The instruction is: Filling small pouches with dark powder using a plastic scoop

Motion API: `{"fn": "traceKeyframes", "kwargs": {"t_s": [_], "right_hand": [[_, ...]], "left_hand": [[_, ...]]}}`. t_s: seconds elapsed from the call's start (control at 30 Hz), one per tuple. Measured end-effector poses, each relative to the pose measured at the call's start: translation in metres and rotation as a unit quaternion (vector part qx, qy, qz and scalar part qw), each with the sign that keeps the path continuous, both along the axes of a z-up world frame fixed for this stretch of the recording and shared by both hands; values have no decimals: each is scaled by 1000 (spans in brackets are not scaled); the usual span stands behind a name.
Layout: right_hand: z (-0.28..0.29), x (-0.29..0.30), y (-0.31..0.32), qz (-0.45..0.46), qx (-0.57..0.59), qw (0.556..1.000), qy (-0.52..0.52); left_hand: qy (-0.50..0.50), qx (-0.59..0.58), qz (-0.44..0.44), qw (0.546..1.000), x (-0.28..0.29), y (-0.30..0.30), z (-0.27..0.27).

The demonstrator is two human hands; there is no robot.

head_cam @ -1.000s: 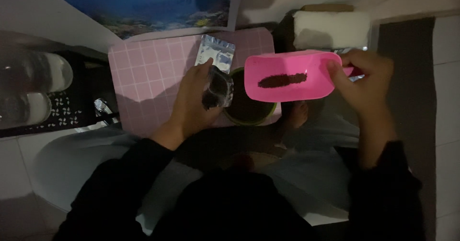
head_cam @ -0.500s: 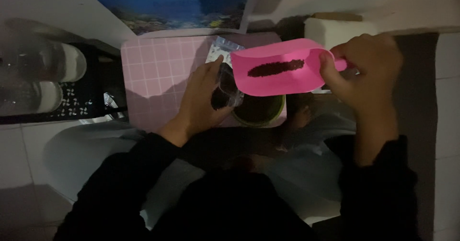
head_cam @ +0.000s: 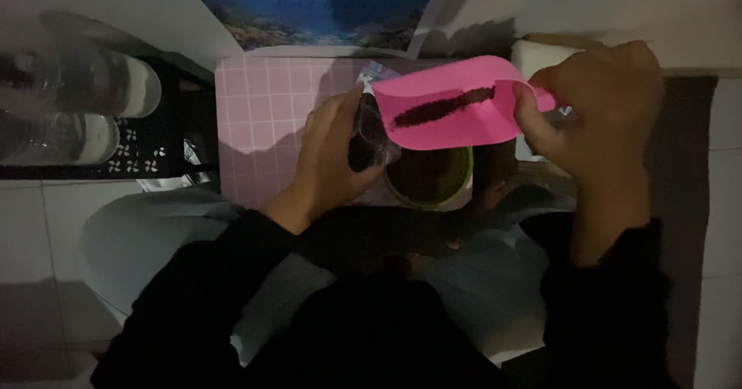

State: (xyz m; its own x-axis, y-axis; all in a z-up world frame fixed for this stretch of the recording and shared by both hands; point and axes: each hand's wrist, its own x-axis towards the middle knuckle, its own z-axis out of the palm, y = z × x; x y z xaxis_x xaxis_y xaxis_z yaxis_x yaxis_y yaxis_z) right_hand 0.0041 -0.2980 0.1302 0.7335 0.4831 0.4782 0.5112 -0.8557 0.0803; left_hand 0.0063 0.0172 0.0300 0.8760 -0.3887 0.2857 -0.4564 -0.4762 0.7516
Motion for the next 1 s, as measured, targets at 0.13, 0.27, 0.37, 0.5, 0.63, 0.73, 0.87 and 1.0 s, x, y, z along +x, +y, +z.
{"fn": "traceKeyframes", "kwargs": {"t_s": [0.13,0.27,0.37,0.5,0.63,0.73,0.87,1.0], "right_hand": [[3,1,6,-3,44,999,27],[4,0,6,4,36,999,20],[3,-1,2,-6,12,1000,24],[2,0,-1,6,11,1000,4],[2,0,-1,16,23,1000,12],[3,-2,-3,2,4,1000,1],[4,-1,-1,-2,5,1000,21],[4,-2,-1,2,-2,1000,23]], "left_hand": [[-12,-11,2,1000,0,-1,0],[-23,-10,2,1000,-2,1,-2],[-5,8,-1,1000,-1,0,-2],[-15,21,9,1000,-1,-1,-15],[-13,4,11,1000,-1,-2,-7],[-33,4,14,999,-1,-2,-8],[0,10,4,1000,1,-1,-5],[7,23,12,1000,2,-2,-3]]}}
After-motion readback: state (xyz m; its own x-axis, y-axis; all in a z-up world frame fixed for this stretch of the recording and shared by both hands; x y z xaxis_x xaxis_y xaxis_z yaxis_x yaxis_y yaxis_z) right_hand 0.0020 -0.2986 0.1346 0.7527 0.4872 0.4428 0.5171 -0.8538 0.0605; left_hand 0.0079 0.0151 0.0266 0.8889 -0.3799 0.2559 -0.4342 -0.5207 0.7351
